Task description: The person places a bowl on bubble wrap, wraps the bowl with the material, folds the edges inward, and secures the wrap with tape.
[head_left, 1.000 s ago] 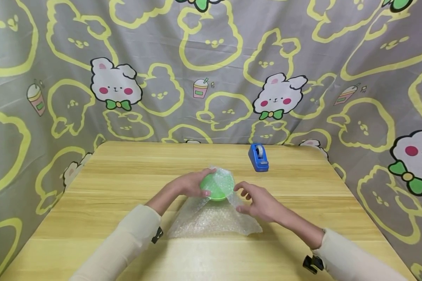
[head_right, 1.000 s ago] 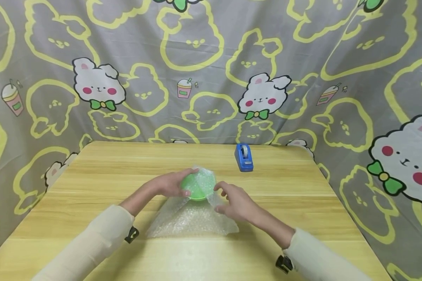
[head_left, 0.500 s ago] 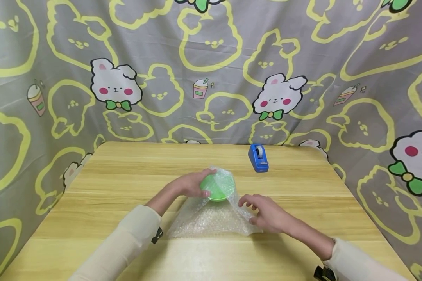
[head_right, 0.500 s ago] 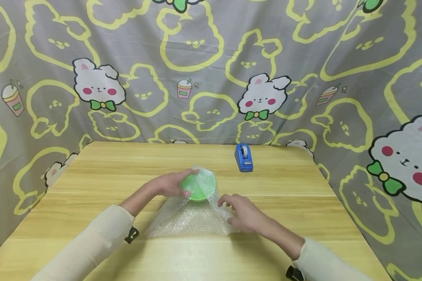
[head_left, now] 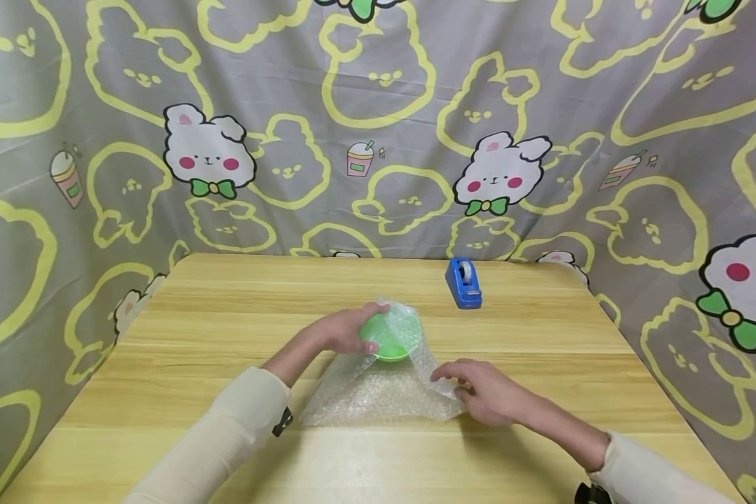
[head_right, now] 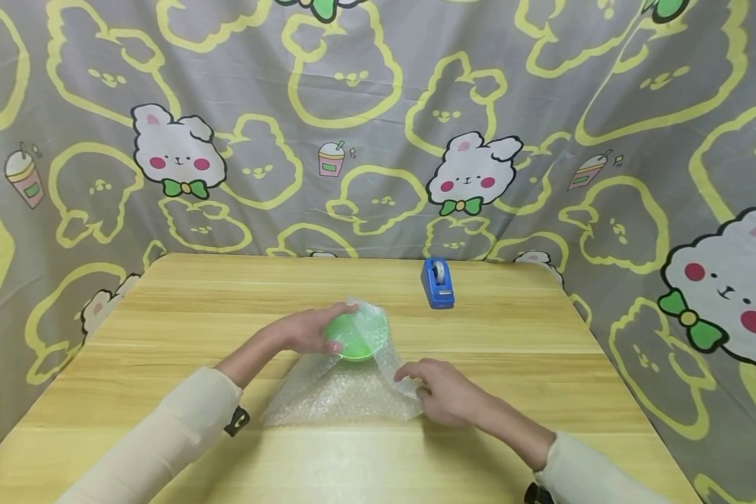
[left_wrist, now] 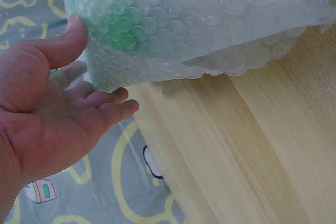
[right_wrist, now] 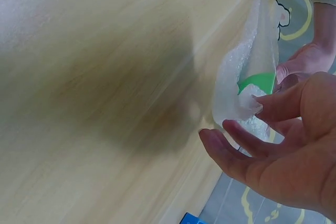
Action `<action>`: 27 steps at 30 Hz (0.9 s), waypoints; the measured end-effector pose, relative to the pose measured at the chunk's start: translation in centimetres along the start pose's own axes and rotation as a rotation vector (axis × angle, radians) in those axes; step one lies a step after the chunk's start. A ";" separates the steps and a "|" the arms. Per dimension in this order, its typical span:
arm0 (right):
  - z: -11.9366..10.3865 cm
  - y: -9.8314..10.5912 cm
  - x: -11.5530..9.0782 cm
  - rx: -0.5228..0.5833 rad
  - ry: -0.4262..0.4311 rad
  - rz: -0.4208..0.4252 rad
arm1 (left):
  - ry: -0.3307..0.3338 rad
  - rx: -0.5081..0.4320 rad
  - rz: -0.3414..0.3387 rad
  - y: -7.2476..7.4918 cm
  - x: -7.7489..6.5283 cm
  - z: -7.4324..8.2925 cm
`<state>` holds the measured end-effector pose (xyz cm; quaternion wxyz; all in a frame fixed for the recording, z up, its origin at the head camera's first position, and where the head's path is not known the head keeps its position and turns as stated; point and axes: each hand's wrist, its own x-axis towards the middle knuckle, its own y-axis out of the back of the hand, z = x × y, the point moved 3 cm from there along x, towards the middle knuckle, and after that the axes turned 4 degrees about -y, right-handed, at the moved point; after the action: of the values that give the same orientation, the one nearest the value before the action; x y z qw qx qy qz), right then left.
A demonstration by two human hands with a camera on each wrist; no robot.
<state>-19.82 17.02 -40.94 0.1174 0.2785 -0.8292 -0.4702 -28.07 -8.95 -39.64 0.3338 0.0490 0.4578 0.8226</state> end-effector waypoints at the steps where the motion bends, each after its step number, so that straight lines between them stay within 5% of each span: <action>1: 0.0 0.0 0.0 -0.001 0.004 -0.003 | 0.003 0.000 0.000 0.0 0.0 0.0; 10: -0.1 -0.9 -0.6 -0.162 0.066 0.023 | 0.004 0.004 -0.002 0.0 0.1 -0.1; 17: 0.0 -2.2 -0.3 -0.260 0.098 0.167 | 0.006 -0.007 0.006 0.0 0.1 0.0; 27: -0.3 -1.9 0.3 -0.176 0.090 0.266 | 0.006 0.004 0.014 0.0 0.1 0.3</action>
<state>-19.27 15.86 -42.35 0.2395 0.1757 -0.8083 -0.5083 -28.01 -8.66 -39.53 0.3265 0.0506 0.4601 0.8241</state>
